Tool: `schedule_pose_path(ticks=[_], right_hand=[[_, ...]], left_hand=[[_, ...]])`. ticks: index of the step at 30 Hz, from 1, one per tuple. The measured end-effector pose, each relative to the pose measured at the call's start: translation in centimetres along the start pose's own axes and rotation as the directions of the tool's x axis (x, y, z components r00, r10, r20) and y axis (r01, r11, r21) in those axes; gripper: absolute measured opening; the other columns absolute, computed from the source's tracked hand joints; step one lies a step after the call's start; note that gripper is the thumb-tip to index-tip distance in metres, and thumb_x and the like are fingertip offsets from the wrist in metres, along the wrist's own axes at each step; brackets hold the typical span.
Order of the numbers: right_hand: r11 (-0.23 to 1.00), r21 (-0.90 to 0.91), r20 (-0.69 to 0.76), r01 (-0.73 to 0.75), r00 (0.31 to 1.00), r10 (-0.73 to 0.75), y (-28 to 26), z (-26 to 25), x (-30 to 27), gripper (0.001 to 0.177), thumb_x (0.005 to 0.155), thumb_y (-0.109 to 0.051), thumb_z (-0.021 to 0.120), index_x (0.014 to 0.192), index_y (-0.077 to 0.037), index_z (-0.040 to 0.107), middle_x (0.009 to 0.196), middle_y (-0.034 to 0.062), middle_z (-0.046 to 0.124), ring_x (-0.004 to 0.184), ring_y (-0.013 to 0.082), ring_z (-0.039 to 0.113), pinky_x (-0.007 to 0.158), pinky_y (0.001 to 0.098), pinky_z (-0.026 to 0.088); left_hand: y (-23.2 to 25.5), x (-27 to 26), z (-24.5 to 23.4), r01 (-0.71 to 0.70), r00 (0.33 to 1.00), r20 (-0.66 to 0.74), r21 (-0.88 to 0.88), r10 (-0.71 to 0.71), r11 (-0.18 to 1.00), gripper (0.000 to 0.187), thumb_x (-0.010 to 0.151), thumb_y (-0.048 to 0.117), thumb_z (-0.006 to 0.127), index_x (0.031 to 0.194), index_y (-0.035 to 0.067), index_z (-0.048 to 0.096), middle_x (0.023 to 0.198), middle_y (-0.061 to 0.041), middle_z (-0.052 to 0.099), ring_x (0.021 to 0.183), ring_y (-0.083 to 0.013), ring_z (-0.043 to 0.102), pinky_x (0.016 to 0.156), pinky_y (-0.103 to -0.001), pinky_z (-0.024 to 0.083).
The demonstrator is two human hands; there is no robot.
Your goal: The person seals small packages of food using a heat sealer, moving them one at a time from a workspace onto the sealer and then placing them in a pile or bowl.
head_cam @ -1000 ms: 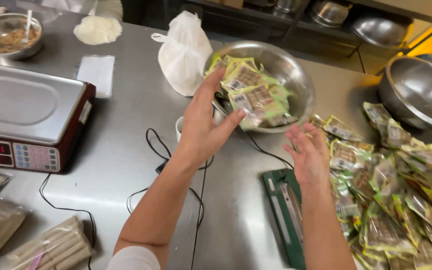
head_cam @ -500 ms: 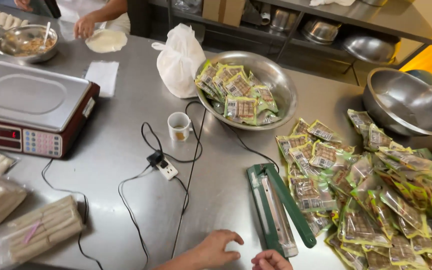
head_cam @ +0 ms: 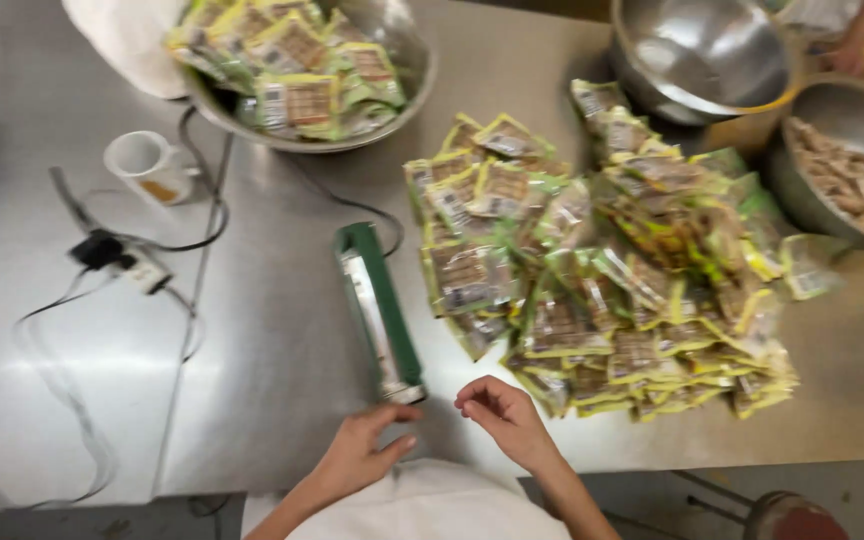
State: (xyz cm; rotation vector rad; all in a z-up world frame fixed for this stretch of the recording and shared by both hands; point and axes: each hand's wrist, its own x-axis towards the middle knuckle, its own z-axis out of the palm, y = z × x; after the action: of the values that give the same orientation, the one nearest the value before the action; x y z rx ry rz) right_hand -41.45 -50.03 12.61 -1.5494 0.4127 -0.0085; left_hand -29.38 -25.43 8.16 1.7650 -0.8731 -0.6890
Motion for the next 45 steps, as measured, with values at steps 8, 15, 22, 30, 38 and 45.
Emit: schedule_pose_path(ticks=[8,15,22,30,38,45], right_hand=[[0.655,-0.685,-0.56,-0.32,0.807,-0.19,-3.3,-15.8,7.4,0.014,0.095,-0.009,0.074,0.108,-0.014,0.076,0.1,0.0066,0.075,0.088,0.0194,0.067,0.073,0.0252,0.058],[-0.109,-0.987,0.034,-0.12,0.502,-0.864,1.5,-24.0,13.5,0.017,0.089,-0.018,0.073,0.08,-0.009,0.061,0.078,0.0134,0.051,0.071,0.0332,0.047,0.063,0.0468,0.035],[0.156,-0.982,-0.092,0.107,0.453,-0.887,-6.8,-20.1,9.9,0.015,0.093,-0.001,0.088,0.105,0.004,0.08,0.094,0.0197,0.07,0.089,0.0397,0.065,0.078,0.0486,0.051],[0.428,-0.342,0.361,0.837,0.537,-0.762,-15.1,1.9,10.3,0.022,0.078,0.005,0.08,0.09,-0.013,0.083,0.096,0.0042,0.08,0.093,0.0267,0.075,0.094,0.0387,0.056],[0.506,-0.629,0.373,0.591,0.8,-0.47,-9.4,7.9,14.7,0.03,0.087,-0.011,0.08,0.116,-0.009,0.071,0.129,0.0225,0.065,0.11,0.0474,0.066,0.094,0.0549,0.055],[0.668,-0.717,0.029,0.2,0.966,-0.258,-5.4,7.5,15.6,0.038,0.105,-0.012,0.058,0.142,-0.004,0.058,0.123,0.0333,0.064,0.096,0.0561,0.069,0.077,0.0583,0.061]], left_hand=[[1.3,1.8,3.4,0.127,0.992,0.023,-0.025,-0.126,0.992,0.035,0.094,0.03,0.073,0.126,0.017,0.073,0.123,0.001,0.08,0.114,-0.0139,0.077,0.091,-0.031,0.061],[0.4,1.5,3.8,0.106,0.993,-0.06,0.02,-0.104,0.994,0.034,0.094,0.031,0.072,0.124,0.014,0.074,0.124,0.0,0.079,0.115,-0.017,0.075,0.096,-0.034,0.058],[4.5,0.9,1.1,0.249,0.938,-0.186,-0.227,-0.293,0.942,0.022,0.093,0.021,0.074,0.114,0.015,0.077,0.104,0.005,0.079,0.097,-0.0072,0.07,0.089,-0.027,0.054],[0.7,1.2,-3.9,0.139,0.939,-0.016,-0.895,-0.343,0.423,0.018,0.102,0.014,0.063,0.116,0.005,0.069,0.101,-0.017,0.076,0.083,-0.0259,0.071,0.075,-0.039,0.055],[-10.2,-1.4,-4.8,0.032,0.944,0.042,-0.999,-0.328,-0.035,0.038,0.091,0.006,0.075,0.127,0.003,0.064,0.118,-0.025,0.074,0.105,-0.0406,0.074,0.091,-0.062,0.058],[-10.2,6.8,-6.3,0.038,0.919,-0.005,-0.994,-0.394,0.102,0.045,0.08,-0.002,0.088,0.121,-0.002,0.068,0.107,-0.021,0.075,0.098,-0.0364,0.075,0.086,-0.059,0.06]])
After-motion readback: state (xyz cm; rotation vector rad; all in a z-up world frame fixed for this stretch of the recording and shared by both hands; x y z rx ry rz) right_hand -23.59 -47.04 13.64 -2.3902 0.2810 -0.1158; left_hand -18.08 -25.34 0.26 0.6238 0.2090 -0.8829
